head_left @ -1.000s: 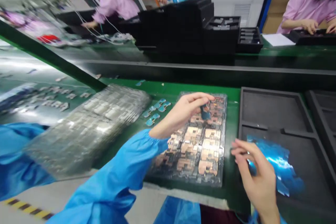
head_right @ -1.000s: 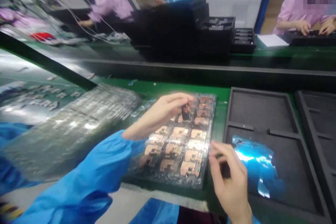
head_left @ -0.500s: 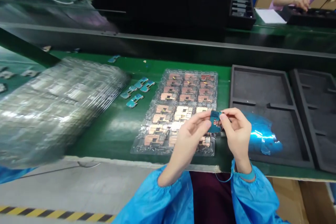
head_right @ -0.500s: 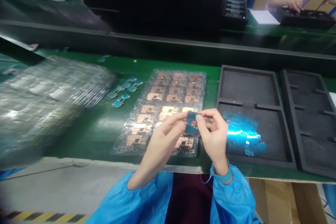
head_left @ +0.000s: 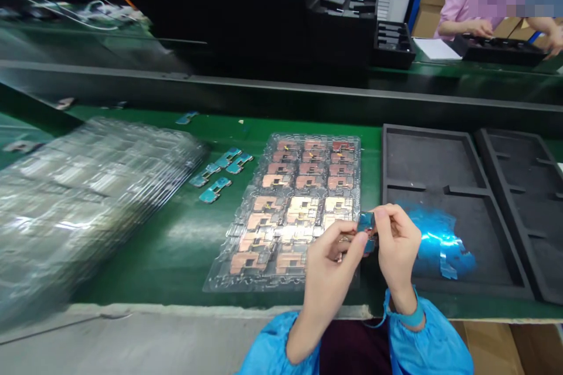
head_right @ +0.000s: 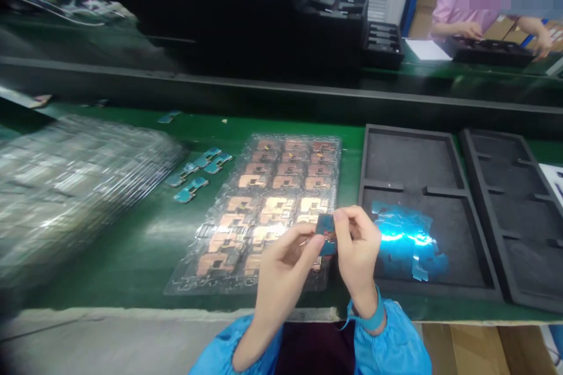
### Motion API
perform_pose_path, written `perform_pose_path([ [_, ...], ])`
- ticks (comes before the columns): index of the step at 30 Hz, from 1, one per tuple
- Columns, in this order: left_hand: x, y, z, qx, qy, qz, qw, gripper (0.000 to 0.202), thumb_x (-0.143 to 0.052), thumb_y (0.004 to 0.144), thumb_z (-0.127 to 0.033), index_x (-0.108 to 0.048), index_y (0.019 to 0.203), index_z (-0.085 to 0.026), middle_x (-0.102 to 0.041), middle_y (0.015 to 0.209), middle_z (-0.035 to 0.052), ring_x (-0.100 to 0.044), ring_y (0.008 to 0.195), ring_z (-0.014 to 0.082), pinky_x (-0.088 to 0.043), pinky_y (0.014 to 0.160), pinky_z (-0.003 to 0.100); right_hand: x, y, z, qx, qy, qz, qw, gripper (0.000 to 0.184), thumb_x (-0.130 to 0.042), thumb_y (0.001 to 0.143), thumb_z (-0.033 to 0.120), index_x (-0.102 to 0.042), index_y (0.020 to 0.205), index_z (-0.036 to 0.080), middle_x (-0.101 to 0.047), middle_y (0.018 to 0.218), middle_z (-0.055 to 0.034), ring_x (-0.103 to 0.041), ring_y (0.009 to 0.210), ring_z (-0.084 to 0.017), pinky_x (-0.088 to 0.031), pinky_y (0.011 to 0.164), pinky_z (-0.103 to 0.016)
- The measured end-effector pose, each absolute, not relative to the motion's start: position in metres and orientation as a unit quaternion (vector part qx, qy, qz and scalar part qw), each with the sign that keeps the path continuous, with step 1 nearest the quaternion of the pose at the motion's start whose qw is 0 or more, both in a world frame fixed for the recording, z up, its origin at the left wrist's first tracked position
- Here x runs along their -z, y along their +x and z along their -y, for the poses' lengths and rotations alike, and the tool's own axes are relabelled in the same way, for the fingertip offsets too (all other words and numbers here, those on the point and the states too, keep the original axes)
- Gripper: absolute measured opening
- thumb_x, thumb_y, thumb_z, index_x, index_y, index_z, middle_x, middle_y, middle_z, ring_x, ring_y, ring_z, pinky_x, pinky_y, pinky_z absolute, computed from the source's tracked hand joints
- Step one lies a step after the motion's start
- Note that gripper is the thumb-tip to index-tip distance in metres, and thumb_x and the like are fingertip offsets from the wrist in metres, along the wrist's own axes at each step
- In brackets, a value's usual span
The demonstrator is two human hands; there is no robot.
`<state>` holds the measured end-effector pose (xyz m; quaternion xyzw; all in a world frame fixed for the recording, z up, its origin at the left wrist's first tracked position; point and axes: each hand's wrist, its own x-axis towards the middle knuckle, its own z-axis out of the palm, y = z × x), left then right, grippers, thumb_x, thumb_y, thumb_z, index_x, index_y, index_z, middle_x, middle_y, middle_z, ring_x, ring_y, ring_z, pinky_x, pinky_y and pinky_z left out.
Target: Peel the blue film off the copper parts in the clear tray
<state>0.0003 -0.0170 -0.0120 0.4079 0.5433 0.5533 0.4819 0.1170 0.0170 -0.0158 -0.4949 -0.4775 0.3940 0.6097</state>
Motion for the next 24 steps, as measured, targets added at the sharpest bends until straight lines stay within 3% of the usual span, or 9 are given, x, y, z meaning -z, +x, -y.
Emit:
perform_pose_path([
  [4,0.002,-0.001,0.011,-0.573,0.411,-0.565,0.429,0.022,-0.075,0.093,-0.034,-0.072,0.077,-0.019,-0.066,0.065,-0.0016,-0.059,0.053,0.0105,-0.048,0.046,0.016,0.018,0.117,-0.011,-0.430,-0.468,0.523,0.567,0.008,-0.073,0.100,0.028,-0.077,0.099,0.022,-0.075,0.088,-0.0002,-0.073,0.067,-0.012,-0.060,0.061,-0.020],
  [10,0.000,0.006,0.016,-0.581,0.410,-0.562,0.422,0.021,-0.074,0.093,-0.034,-0.071,0.079,-0.019,-0.067,0.069,-0.0011,-0.062,0.058,0.0121,-0.050,0.051,0.019,0.018,0.108,-0.009,-0.354,-0.513,0.495,0.606,0.021,-0.068,0.102,0.032,-0.071,0.084,0.021,-0.069,0.074,0.0015,-0.066,0.063,-0.012,-0.056,0.056,-0.020],
  [13,0.000,0.006,0.018,-0.582,0.387,-0.578,0.421,0.026,-0.078,0.092,-0.038,-0.069,0.076,-0.020,-0.066,0.068,-0.0013,-0.059,0.057,0.0119,-0.048,0.049,0.019,0.016,0.106,-0.008,-0.380,-0.503,0.509,0.585,0.016,-0.069,0.101,0.035,-0.076,0.097,0.021,-0.078,0.089,-0.0030,-0.073,0.073,-0.015,-0.062,0.065,-0.025],
  [15,0.000,0.006,0.018,-0.578,0.367,-0.579,0.442,0.028,-0.080,0.092,-0.041,-0.069,0.076,-0.021,-0.067,0.071,-0.0006,-0.062,0.059,0.0134,-0.050,0.050,0.020,0.016,0.107,-0.007,-0.401,-0.495,0.514,0.574,0.016,-0.070,0.101,0.035,-0.076,0.105,0.021,-0.080,0.096,-0.0047,-0.075,0.078,-0.017,-0.064,0.068,-0.026],
  [21,-0.001,0.004,0.027,-0.546,0.365,-0.547,0.519,0.021,-0.083,0.090,-0.039,-0.079,0.100,-0.021,-0.078,0.096,0.0048,-0.075,0.073,0.0177,-0.064,0.064,0.024,0.015,0.114,-0.010,-0.381,-0.530,0.501,0.568,0.028,-0.067,0.104,0.042,-0.074,0.088,0.021,-0.075,0.079,-0.0013,-0.069,0.065,-0.015,-0.059,0.060,-0.026],
  [24,-0.001,-0.001,0.028,-0.554,0.354,-0.544,0.521,0.020,-0.083,0.091,-0.037,-0.080,0.100,-0.020,-0.080,0.098,0.0059,-0.078,0.077,0.0197,-0.068,0.069,0.028,0.010,0.125,-0.012,-0.391,-0.494,0.559,0.539,0.018,-0.067,0.105,0.035,-0.079,0.102,0.022,-0.079,0.093,-0.0025,-0.073,0.074,-0.015,-0.062,0.065,-0.026],
])
